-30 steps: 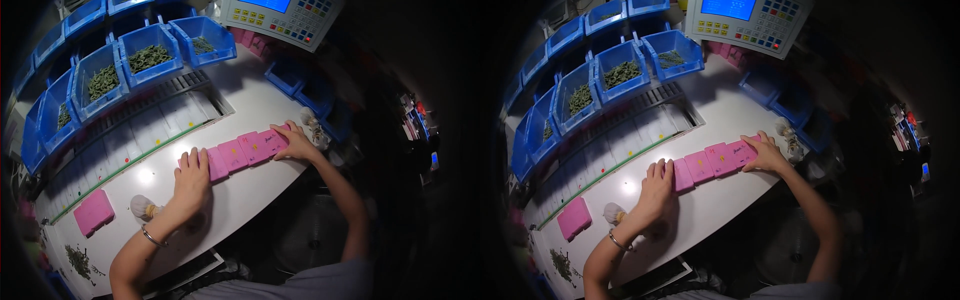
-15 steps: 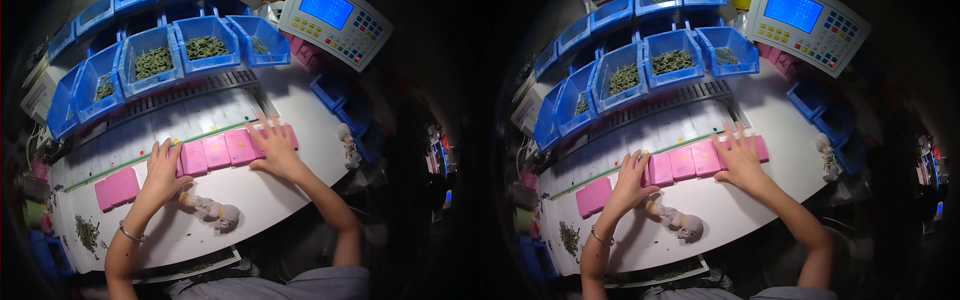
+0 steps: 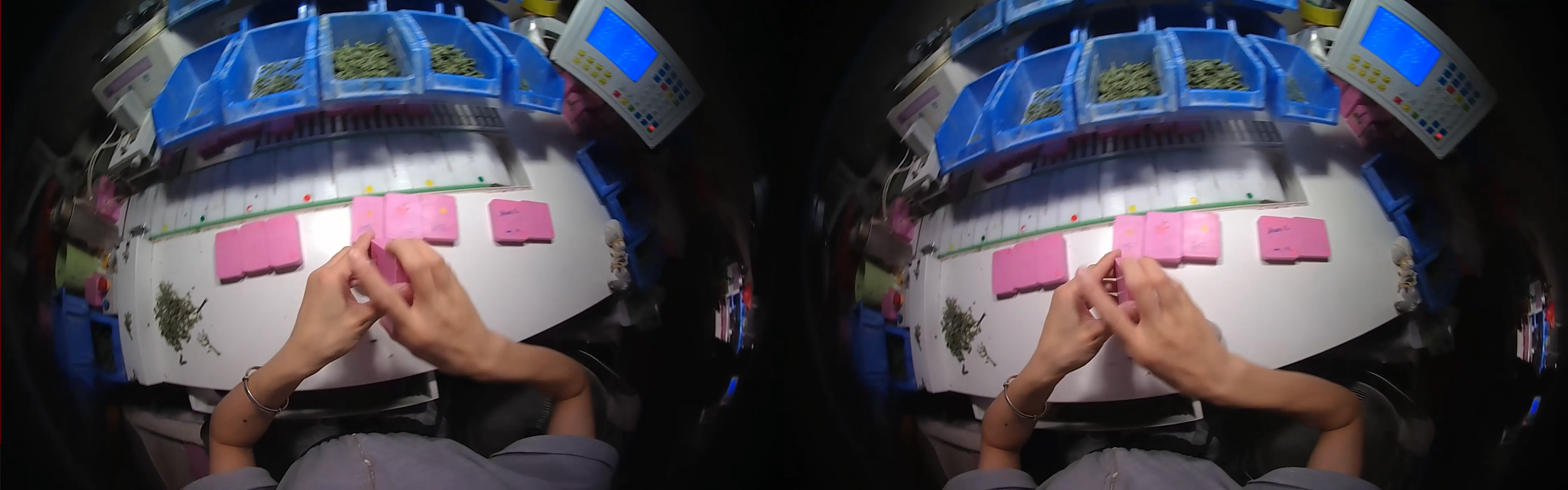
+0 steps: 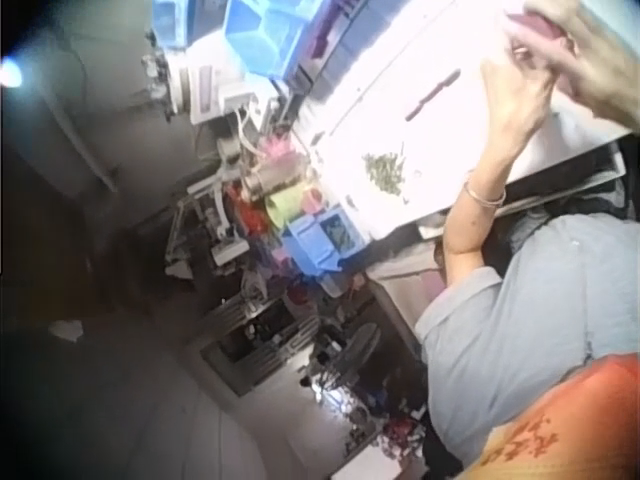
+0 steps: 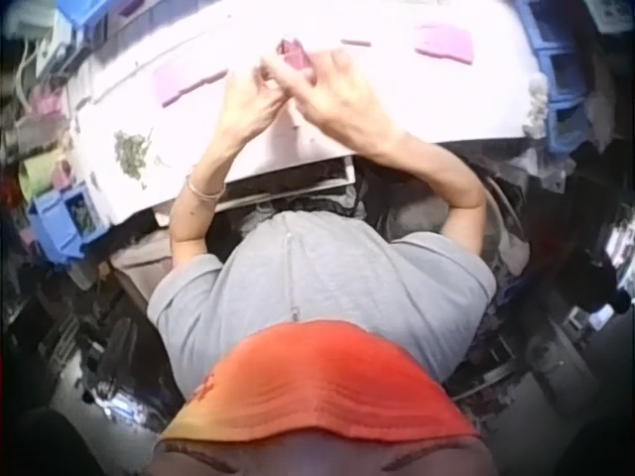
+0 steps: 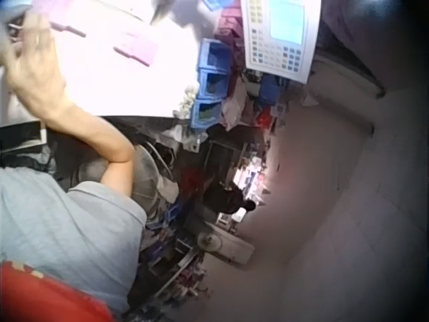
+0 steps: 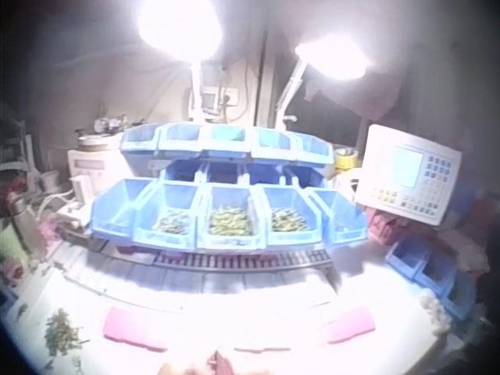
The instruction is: The person opens pink plastic containers, removes small dried herb sprigs, and places them into blue bins on a conveyor system. They repeatedly open and close the containers, transfer the herbs, and occasionally wipe the containers with a cloth before continuing the process.
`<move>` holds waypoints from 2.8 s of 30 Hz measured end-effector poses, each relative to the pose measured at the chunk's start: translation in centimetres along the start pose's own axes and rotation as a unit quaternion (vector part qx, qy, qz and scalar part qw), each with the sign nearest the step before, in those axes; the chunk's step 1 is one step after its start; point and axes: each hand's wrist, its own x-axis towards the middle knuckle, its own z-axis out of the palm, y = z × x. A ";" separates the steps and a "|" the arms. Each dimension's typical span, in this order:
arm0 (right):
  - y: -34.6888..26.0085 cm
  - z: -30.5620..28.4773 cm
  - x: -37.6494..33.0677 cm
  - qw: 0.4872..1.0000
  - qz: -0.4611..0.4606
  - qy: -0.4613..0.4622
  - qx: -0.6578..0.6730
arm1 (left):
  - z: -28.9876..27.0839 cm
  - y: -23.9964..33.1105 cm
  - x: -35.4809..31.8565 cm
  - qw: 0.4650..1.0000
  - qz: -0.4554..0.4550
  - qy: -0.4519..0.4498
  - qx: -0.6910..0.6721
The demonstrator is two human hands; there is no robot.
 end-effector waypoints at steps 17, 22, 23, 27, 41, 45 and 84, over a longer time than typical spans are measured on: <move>-4.2 6.8 -1.0 0.720 0.276 -0.246 0.587 | -4.6 -4.3 -9.1 0.967 0.082 -0.030 0.238; -3.5 7.3 -1.9 0.738 0.224 -0.245 0.587 | -3.9 -4.2 -8.6 0.974 0.058 0.013 0.218; -3.4 7.3 -2.1 0.736 0.219 -0.248 0.590 | -3.7 -4.3 -8.5 0.970 0.068 0.034 0.230; -3.7 7.8 -2.1 0.758 0.200 -0.223 0.580 | -3.5 -3.7 -8.2 0.949 0.029 0.014 0.315; -3.1 7.7 -2.1 0.679 0.294 -0.238 0.629 | -6.2 -4.8 -5.5 0.940 0.024 -0.213 0.264; -2.8 7.4 -1.8 0.658 0.312 -0.269 0.630 | -6.6 -4.8 -5.5 0.959 -0.021 -0.224 0.169; 1.3 4.8 2.9 0.943 -0.068 -0.258 0.199 | -5.6 -3.5 -7.0 0.978 0.012 -0.063 0.201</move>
